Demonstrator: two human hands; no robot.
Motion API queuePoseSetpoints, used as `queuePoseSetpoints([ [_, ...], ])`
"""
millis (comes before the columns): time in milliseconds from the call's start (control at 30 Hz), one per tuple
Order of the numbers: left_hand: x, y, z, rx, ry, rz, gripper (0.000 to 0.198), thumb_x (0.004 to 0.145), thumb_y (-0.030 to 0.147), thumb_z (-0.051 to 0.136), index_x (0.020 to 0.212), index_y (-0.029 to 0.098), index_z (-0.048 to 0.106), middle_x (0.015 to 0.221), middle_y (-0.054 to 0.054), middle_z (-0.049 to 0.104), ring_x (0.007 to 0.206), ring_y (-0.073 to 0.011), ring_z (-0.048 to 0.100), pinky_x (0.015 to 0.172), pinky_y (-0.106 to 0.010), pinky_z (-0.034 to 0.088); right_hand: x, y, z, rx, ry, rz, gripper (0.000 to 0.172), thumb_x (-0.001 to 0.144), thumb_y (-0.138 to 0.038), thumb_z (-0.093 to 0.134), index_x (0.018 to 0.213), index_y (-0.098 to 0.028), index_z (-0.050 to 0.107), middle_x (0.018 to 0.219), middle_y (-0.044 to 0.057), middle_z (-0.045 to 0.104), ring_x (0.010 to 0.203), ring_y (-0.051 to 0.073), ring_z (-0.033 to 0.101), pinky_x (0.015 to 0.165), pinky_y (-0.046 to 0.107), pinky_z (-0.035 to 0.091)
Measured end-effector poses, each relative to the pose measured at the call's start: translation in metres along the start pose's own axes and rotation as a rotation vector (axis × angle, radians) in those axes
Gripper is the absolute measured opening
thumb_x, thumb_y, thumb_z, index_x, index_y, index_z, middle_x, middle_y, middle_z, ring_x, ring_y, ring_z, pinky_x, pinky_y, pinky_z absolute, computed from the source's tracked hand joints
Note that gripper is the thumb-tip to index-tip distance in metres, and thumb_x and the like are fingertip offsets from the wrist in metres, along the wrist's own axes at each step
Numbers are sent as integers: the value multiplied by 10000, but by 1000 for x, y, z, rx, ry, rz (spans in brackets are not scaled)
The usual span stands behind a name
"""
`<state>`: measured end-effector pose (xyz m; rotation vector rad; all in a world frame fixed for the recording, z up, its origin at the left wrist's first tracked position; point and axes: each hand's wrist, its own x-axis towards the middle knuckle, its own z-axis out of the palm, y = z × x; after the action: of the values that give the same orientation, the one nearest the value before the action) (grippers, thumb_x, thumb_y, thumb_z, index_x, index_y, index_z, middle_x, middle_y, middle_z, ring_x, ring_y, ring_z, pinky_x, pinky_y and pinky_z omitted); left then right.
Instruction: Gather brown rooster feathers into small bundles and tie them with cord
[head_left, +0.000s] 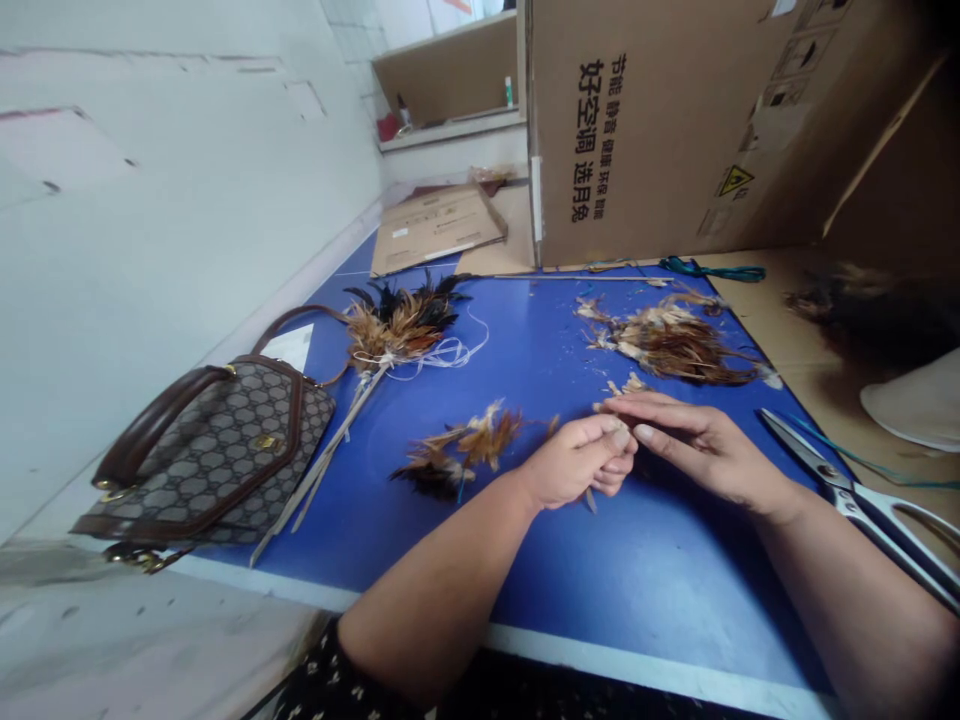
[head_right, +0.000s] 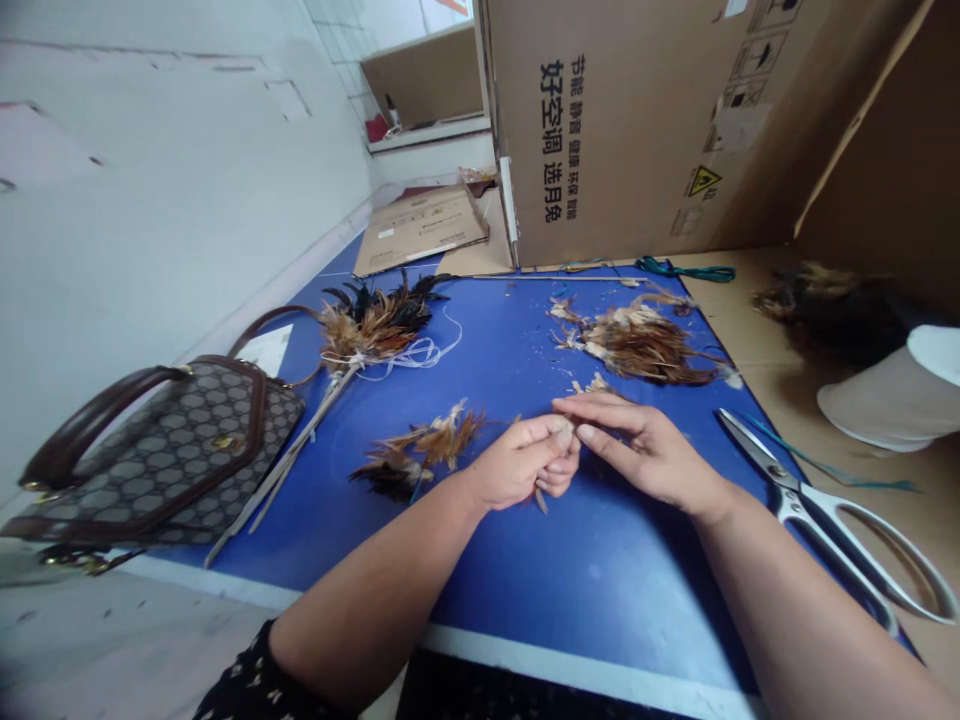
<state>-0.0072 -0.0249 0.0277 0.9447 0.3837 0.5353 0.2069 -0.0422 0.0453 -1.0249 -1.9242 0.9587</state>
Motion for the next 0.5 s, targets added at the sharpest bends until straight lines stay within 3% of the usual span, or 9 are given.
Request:
queuePoseSetpoints([
  [233, -6, 4, 4, -2, -135, -158, 428, 894, 549, 731, 874, 172, 529, 623, 82, 352, 497, -49, 271, 508, -220, 224, 1, 0, -6, 252, -163, 68, 248, 949, -412, 744, 1159, -315, 832, 1285, 77, 763, 1282, 281, 667, 1151, 477, 496],
  [333, -4, 2, 5, -51, -114, -128, 379, 895, 488, 751, 908, 166, 552, 622, 82, 368, 486, -42, 277, 508, -220, 216, 2, -2, -3, 316, -104, 99, 173, 946, -395, 749, 1006, -267, 849, 1274, 86, 758, 1210, 269, 704, 1097, 446, 535],
  [500, 1, -3, 6, -56, 41, -45, 392, 862, 464, 790, 968, 120, 633, 669, 55, 448, 485, -22, 274, 499, -219, 188, 4, -2, 7, 220, 50, 99, 260, 963, -443, 714, 864, -222, 809, 1192, 103, 772, 1160, 271, 712, 1054, 425, 548],
])
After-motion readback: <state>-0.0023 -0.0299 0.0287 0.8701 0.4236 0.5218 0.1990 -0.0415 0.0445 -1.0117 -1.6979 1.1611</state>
